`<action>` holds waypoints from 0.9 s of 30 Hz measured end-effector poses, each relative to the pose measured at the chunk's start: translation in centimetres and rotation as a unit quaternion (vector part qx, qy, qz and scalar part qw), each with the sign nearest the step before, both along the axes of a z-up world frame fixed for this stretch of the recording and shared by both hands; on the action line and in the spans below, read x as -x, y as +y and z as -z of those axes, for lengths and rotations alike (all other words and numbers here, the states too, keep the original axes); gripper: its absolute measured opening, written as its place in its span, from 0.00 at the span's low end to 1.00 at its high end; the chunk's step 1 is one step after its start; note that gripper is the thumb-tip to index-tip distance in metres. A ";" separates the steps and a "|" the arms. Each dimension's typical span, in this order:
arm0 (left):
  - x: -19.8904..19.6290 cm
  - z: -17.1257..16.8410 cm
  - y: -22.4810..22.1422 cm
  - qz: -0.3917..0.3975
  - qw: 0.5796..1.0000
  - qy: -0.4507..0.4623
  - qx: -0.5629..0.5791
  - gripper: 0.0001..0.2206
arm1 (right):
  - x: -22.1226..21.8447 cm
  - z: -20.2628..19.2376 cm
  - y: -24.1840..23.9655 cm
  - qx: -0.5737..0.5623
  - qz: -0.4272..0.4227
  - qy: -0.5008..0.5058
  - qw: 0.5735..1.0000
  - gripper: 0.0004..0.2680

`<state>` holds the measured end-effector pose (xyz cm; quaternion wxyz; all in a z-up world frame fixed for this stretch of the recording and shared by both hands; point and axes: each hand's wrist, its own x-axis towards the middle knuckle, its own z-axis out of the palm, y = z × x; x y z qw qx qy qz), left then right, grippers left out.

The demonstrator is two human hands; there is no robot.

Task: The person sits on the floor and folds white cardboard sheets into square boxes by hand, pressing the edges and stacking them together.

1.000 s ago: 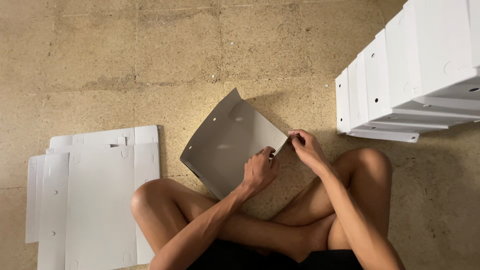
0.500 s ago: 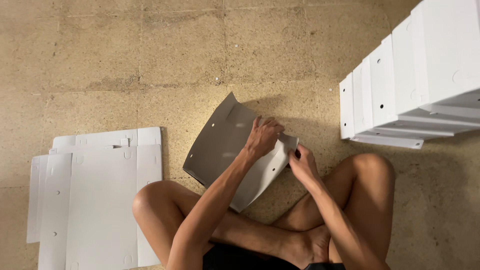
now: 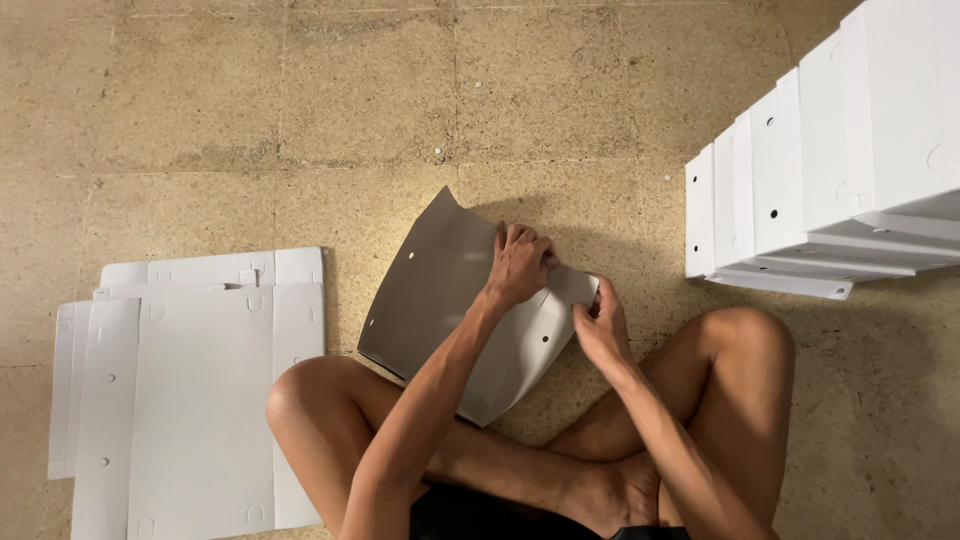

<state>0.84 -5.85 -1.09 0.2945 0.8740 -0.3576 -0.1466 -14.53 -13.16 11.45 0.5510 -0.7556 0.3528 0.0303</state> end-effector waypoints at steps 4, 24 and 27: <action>0.3 0.9 -0.2 -0.009 0.998 -0.057 -0.008 0.08 | 0.5 4.7 -0.8 0.017 0.038 -0.033 0.999 0.13; 0.8 1.1 0.5 -0.021 0.997 -0.069 -0.002 0.06 | -2.1 4.2 -1.4 0.022 0.073 -0.032 0.997 0.09; 1.7 0.2 1.0 -0.018 0.991 -0.130 -0.029 0.08 | -1.1 3.5 -0.3 0.006 0.107 -0.040 0.993 0.12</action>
